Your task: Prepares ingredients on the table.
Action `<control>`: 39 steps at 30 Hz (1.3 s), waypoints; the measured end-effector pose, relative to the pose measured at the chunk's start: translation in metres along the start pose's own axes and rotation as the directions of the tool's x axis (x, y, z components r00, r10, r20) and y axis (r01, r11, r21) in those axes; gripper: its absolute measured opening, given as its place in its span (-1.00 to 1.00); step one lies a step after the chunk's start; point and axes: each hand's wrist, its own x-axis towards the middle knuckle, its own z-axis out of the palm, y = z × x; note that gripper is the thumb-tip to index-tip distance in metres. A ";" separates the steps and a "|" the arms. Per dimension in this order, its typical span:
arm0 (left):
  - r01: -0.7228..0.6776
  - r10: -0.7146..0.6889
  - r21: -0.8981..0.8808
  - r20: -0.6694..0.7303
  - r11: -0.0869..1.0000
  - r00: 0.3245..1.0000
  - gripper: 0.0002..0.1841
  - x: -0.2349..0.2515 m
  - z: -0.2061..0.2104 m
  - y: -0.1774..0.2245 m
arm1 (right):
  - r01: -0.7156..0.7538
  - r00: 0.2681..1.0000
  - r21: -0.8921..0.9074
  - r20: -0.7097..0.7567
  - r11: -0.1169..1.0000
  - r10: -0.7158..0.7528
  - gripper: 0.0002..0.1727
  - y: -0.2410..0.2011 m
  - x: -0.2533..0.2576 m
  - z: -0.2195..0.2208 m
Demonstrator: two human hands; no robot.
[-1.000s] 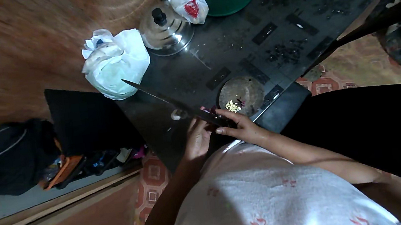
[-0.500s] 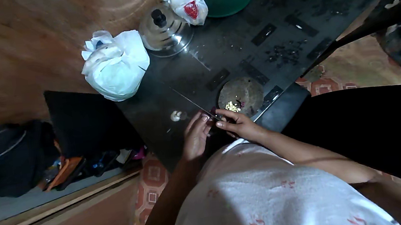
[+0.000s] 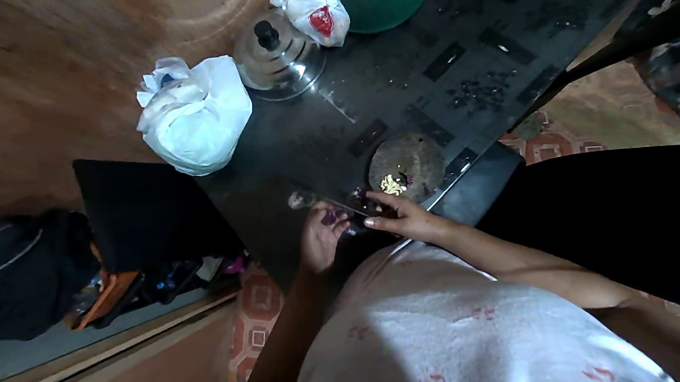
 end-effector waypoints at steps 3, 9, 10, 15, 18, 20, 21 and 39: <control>-0.009 0.009 0.000 -0.026 1.000 1.000 -0.56 -0.004 0.000 0.000 | 0.016 1.000 -0.022 0.004 1.000 -0.016 -0.17 0.002 0.000 0.003; 0.023 -0.023 -0.033 0.000 0.999 1.000 -0.62 -0.007 0.000 0.002 | -0.092 0.995 -0.032 0.046 0.995 0.093 -0.27 0.000 0.004 0.001; 0.031 -0.031 -0.013 0.004 0.999 0.999 -0.64 -0.007 0.002 0.004 | -0.088 0.995 -0.050 0.046 0.995 0.091 -0.28 -0.001 0.004 0.000; 0.057 -0.022 0.233 -0.154 0.971 0.988 -0.72 -0.007 0.014 0.009 | -0.032 0.997 -0.245 0.053 0.969 0.047 -0.27 -0.005 0.002 0.001; 0.080 -0.027 0.278 -0.190 0.957 0.982 -0.78 -0.006 0.015 0.008 | -0.023 0.997 -0.344 0.067 0.939 0.049 -0.24 -0.005 0.003 0.002; 0.093 -0.032 0.282 -0.214 0.955 0.976 -0.79 -0.007 0.015 0.007 | -0.030 0.994 -0.383 0.083 0.923 0.067 -0.24 -0.005 0.003 0.002; 0.098 -0.032 0.284 -0.228 0.954 0.973 -0.81 -0.007 0.016 0.007 | -0.036 0.992 -0.398 0.095 0.917 0.080 -0.24 -0.006 0.003 0.002; 0.118 0.010 0.379 -0.317 0.918 0.948 -0.81 -0.014 0.020 0.001 | -0.113 0.979 -0.560 0.081 0.821 0.190 -0.01 -0.015 -0.002 0.002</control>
